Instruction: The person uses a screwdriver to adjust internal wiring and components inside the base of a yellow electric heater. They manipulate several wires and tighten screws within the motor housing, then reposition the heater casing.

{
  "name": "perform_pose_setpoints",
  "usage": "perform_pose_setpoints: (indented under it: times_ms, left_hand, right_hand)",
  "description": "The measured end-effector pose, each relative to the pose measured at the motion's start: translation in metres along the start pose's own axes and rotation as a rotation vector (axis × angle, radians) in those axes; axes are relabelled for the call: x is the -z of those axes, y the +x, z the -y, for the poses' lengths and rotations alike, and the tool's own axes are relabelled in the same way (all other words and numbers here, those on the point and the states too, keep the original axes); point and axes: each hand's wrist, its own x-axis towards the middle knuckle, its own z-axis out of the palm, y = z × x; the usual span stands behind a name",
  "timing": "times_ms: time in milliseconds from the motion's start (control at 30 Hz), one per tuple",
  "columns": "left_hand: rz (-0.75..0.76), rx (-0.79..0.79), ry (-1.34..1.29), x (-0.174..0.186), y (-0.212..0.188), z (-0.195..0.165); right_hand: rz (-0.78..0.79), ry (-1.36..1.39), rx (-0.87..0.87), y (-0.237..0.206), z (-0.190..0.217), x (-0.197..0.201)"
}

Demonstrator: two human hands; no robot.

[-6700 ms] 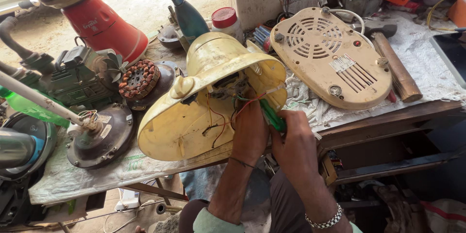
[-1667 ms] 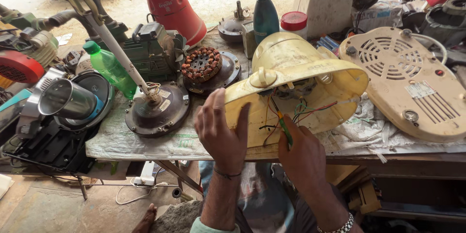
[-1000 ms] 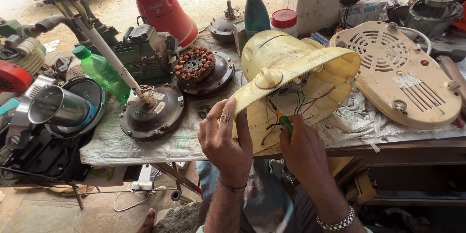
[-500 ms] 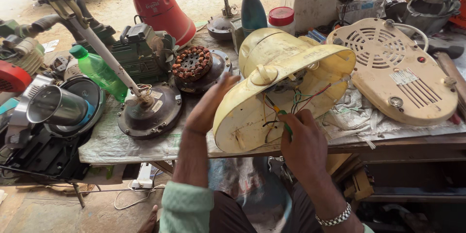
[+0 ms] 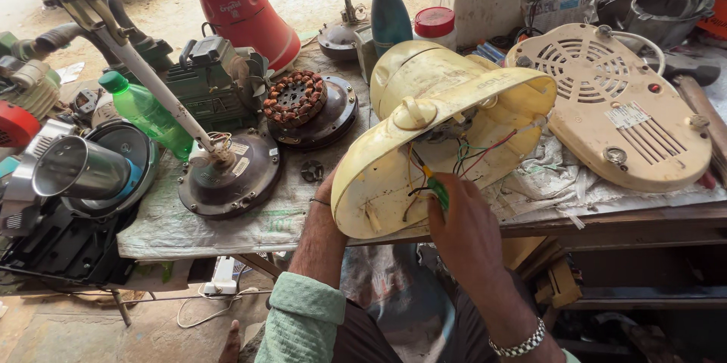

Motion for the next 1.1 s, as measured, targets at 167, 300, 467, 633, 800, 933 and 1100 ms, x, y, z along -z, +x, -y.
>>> perform_pose_setpoints:
  times_ms: [167, 300, 467, 633, 800, 933, 1100]
  left_hand:
    - [-0.027, -0.007, 0.001, 0.004, 0.0, 0.002]
    - [-0.043, -0.011, 0.008, 0.009, 0.001, 0.005]
    - [-0.06, -0.016, 0.012, 0.014, 0.003, 0.005]
    - [-0.077, -0.025, 0.017, 0.015, 0.001, 0.007]
    - [-0.09, -0.022, 0.017, 0.015, 0.001, 0.009]
    - [-0.098, -0.027, 0.023, 0.015, -0.001, 0.008]
    - [-0.114, -0.034, 0.035, 0.015, -0.002, 0.008]
  right_hand:
    - [0.032, -0.168, -0.02, 0.002, 0.0, 0.001]
    - [-0.026, -0.061, -0.001, 0.001, -0.002, 0.003]
    - [0.076, -0.091, -0.097, 0.002, -0.004, 0.001]
    - [-0.053, -0.136, 0.02, 0.002, -0.005, 0.001]
    - [0.128, -0.145, -0.097, 0.001, -0.003, 0.002]
    - [-0.021, -0.125, -0.005, 0.0, 0.0, 0.003]
    - [-0.073, 0.095, 0.005, 0.0, -0.005, 0.005]
